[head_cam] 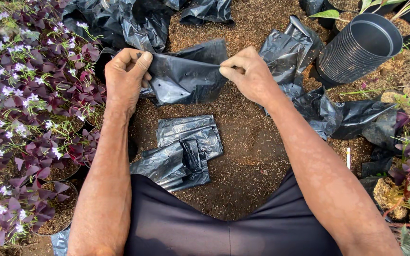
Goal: The person sits on the ground and repeatedly folds black plastic nursery bags by hand, stacking them into a neat pile. The person handles each bag individually, smoothing and aligning edges before placing it on the growing stack.
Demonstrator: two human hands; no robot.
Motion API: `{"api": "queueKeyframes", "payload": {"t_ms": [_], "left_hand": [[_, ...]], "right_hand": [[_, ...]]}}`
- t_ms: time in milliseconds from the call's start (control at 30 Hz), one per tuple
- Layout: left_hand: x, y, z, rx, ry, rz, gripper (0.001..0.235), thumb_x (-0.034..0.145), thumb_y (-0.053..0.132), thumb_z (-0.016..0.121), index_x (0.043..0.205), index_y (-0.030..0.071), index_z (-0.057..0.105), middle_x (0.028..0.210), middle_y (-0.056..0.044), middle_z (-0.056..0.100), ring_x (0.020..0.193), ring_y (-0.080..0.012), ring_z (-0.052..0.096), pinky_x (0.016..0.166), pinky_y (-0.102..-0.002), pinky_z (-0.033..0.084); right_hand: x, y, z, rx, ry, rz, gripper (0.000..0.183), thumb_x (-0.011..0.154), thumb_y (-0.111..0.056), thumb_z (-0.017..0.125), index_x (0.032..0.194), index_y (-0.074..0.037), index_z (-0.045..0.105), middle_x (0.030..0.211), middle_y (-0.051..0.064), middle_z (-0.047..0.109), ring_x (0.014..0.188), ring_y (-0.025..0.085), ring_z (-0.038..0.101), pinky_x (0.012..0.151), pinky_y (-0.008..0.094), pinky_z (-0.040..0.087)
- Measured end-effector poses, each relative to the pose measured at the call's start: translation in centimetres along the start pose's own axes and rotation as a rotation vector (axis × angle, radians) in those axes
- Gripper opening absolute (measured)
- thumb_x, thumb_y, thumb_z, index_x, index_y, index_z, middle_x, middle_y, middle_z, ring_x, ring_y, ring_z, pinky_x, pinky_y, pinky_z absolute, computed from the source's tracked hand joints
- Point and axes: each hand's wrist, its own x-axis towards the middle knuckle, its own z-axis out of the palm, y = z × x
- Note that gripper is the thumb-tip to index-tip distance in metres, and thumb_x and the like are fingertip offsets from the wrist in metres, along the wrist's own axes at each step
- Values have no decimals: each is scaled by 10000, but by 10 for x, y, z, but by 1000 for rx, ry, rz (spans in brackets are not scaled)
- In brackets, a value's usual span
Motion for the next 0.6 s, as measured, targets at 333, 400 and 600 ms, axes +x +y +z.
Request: {"api": "queueKeyframes", "payload": {"t_ms": [333,400,600], "left_hand": [[3,-4,-3,-1,45,148,151,1065,161,726,978,45,685,824,94,608,739,4,490,657,-188,403],[2,0,-5,80,47,162,146,1059,167,706,973,53,675,815,88,630,726,-1,519,646,-188,434],[-6,15,0,92,17,221,121,1107,156,650,1039,63,615,860,80,579,778,-18,498,663,-196,421]], "right_hand": [[3,-1,0,-115,2,31,169,1056,-202,635,1086,-37,651,924,98,636,888,264,603,807,429,490],[5,-4,-1,-46,-78,142,165,1023,-218,633,1083,-68,665,928,68,655,889,235,628,801,405,503],[0,-2,-18,-184,-214,162,203,953,-271,719,1054,-95,711,1076,102,638,1037,252,627,917,418,506]]}}
